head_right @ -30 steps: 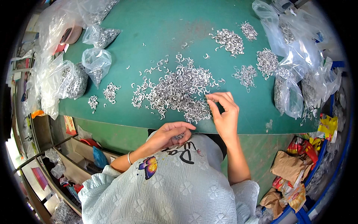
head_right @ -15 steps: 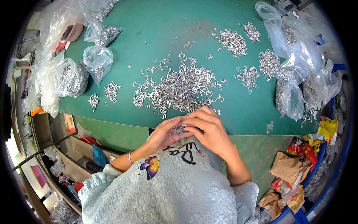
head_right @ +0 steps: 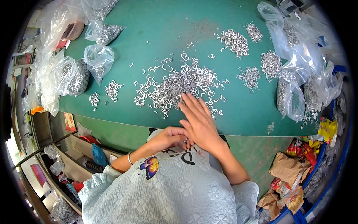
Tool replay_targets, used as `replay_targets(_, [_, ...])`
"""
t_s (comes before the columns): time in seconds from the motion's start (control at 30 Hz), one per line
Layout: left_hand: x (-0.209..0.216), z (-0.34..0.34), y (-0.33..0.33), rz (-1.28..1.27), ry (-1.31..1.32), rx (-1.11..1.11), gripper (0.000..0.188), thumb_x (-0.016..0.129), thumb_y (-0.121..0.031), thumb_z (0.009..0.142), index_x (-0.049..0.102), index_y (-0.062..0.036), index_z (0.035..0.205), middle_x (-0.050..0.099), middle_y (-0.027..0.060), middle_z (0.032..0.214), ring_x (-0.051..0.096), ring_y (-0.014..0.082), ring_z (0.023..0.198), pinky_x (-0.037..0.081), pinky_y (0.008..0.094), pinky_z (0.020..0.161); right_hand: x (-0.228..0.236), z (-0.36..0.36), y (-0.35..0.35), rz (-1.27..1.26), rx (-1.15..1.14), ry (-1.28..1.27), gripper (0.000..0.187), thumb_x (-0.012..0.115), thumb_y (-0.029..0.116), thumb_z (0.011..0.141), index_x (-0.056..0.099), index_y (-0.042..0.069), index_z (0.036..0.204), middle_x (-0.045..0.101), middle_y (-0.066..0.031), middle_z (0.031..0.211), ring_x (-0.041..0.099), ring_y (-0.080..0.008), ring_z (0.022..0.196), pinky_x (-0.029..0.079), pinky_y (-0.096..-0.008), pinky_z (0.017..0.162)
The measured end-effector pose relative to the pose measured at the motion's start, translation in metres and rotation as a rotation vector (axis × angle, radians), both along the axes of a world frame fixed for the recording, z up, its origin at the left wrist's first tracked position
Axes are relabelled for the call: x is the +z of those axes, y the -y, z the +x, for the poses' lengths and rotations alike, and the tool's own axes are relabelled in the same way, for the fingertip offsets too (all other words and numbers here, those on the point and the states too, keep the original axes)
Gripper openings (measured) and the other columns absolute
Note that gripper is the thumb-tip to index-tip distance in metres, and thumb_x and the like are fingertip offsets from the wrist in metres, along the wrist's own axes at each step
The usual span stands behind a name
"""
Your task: The person sorts silver-colored metal crescent-shaped components on a green work surface by hand, moving them into a pile and handling items from plastic bags.
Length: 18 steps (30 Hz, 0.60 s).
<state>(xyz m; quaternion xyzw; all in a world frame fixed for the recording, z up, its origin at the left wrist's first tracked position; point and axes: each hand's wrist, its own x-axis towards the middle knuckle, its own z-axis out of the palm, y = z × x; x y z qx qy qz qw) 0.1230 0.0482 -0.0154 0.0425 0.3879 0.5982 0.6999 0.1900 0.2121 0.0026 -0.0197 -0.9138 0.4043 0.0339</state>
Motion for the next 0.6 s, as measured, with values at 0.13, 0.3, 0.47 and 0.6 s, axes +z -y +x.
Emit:
replay_targets(0.13, [-0.015,0.006,0.005,0.018,-0.122,-0.067,0.017,0.048,-0.002,0.092,0.064,0.0011,0.097,0.067,0.0063,0.085,0.062,0.0131,0.079,0.051,0.0267,0.076,0.005,-0.008,0.005,-0.064,0.205,0.040,0.052,0.057,0.019,0.088,0.046,-0.001,0.135,0.039,-0.0146,0.147,0.029,-0.0302,0.141,0.018,-0.0489,0.115])
replay_targets(0.3, [-0.006,0.003,0.006,-0.076,-0.153,-0.070,0.016,0.048,-0.005,0.092,0.063,-0.0005,0.095,0.065,0.0055,0.085,0.061,0.0123,0.078,0.049,0.0256,0.073,0.001,-0.011,0.008,-0.097,0.292,0.037,0.050,0.058,0.018,0.086,0.050,0.002,0.133,0.045,-0.0109,0.143,0.032,-0.0297,0.139,0.019,-0.0508,0.115])
replay_targets(0.47, [0.013,0.000,0.000,-0.259,-0.131,-0.005,0.017,0.045,-0.008,0.094,0.060,-0.0026,0.097,0.063,0.0051,0.086,0.059,0.0126,0.078,0.048,0.0250,0.069,-0.001,-0.010,0.007,-0.215,0.363,0.037,0.044,0.059,0.013,0.085,0.055,0.003,0.128,0.051,-0.0091,0.138,0.037,-0.0298,0.136,0.021,-0.0523,0.115])
replay_targets(0.6, [0.013,0.003,-0.001,-0.316,-0.111,0.075,0.017,0.043,-0.009,0.095,0.058,-0.0042,0.100,0.060,0.0036,0.085,0.056,0.0117,0.073,0.045,0.0245,0.063,-0.002,-0.013,0.015,-0.277,0.339,-0.004,0.041,0.060,0.009,0.084,0.057,0.002,0.125,0.053,-0.0099,0.136,0.040,-0.0303,0.135,0.022,-0.0516,0.115])
